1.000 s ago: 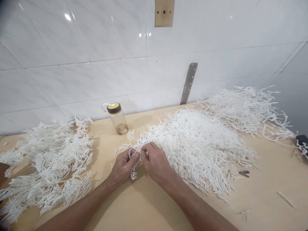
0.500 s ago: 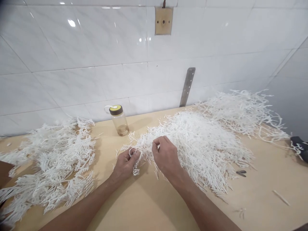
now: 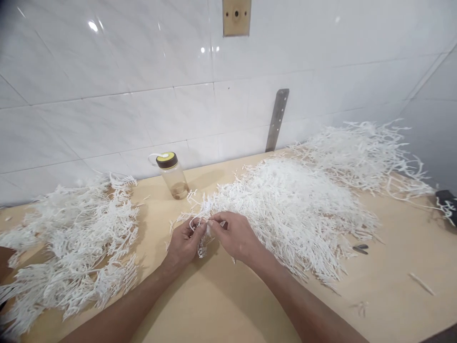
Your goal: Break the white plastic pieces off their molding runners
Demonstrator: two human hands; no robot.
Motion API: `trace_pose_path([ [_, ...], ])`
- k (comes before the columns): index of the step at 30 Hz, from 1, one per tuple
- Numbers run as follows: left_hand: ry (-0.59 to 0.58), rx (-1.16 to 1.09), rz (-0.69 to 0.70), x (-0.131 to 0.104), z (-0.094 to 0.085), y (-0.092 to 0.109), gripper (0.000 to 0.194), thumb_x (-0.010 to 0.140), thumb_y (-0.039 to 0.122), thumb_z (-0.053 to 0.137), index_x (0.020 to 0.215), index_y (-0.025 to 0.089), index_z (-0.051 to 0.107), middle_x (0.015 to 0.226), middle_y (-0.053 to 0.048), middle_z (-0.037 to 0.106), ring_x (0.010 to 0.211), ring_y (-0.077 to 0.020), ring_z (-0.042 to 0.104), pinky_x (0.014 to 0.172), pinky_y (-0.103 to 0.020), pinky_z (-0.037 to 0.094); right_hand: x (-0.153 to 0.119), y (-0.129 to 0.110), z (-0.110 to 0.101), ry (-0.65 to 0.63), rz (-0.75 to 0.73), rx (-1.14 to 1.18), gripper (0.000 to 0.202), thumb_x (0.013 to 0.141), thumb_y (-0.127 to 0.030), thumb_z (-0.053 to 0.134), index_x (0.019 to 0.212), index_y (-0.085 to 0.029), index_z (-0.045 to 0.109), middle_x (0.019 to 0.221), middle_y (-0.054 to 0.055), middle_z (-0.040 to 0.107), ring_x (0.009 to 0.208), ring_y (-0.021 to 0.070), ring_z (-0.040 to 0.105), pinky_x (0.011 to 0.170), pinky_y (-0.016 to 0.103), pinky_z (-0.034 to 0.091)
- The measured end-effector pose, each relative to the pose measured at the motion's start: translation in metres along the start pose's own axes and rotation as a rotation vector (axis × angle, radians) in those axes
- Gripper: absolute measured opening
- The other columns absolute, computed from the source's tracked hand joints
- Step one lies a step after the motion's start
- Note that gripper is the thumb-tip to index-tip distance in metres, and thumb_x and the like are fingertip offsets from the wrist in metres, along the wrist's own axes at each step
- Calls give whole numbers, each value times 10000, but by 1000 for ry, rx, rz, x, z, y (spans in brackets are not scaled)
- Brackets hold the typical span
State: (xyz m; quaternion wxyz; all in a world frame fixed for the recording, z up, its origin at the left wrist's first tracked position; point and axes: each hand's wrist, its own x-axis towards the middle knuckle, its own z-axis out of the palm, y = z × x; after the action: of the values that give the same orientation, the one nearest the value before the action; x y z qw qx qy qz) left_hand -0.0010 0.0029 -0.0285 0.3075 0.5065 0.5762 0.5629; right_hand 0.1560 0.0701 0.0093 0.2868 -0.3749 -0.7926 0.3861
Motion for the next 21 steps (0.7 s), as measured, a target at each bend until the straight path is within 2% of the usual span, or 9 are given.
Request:
trace_pose_path([
  [3, -14, 54, 21, -3, 1, 0, 279, 887, 424, 588, 789, 164, 616, 658, 22, 521, 609, -111, 451, 589, -228, 374, 0, 0, 2, -54, 79, 62, 216, 873, -327, 559, 908, -228, 748, 845, 13, 741, 723, 169, 644, 641, 279, 474],
  [6, -14, 103, 13, -5, 1, -1, 288, 892, 422, 581, 757, 167, 594, 626, 34, 482, 583, -103, 421, 567, -225, 352, -1, 0, 6, -10, 120, 29, 178, 858, -306, 583, 875, -218, 737, 798, 10, 725, 654, 159, 616, 608, 280, 461],
  [10, 6, 148, -13, -5, 1, 1, 304, 891, 432, 576, 733, 172, 570, 597, 44, 444, 554, -98, 392, 542, -223, 333, 0, 0, 9, 85, -7, -143, 141, 865, -209, 578, 840, -198, 717, 815, 17, 712, 678, 155, 611, 661, 289, 458],
  [15, 1, 164, -27, -5, 3, 5, 339, 884, 445, 570, 681, 181, 507, 586, 45, 415, 551, -101, 377, 539, -232, 319, -3, 2, 14, 99, -189, -349, 215, 940, -152, 489, 817, -178, 663, 829, 39, 688, 741, 162, 613, 693, 289, 434],
  [21, -48, 77, -73, -2, 1, 2, 356, 866, 462, 583, 668, 189, 468, 584, 48, 409, 554, -103, 366, 547, -234, 324, -1, 7, 26, 148, -213, -483, 205, 957, -149, 458, 804, -173, 592, 765, 38, 633, 675, 156, 570, 615, 277, 376],
])
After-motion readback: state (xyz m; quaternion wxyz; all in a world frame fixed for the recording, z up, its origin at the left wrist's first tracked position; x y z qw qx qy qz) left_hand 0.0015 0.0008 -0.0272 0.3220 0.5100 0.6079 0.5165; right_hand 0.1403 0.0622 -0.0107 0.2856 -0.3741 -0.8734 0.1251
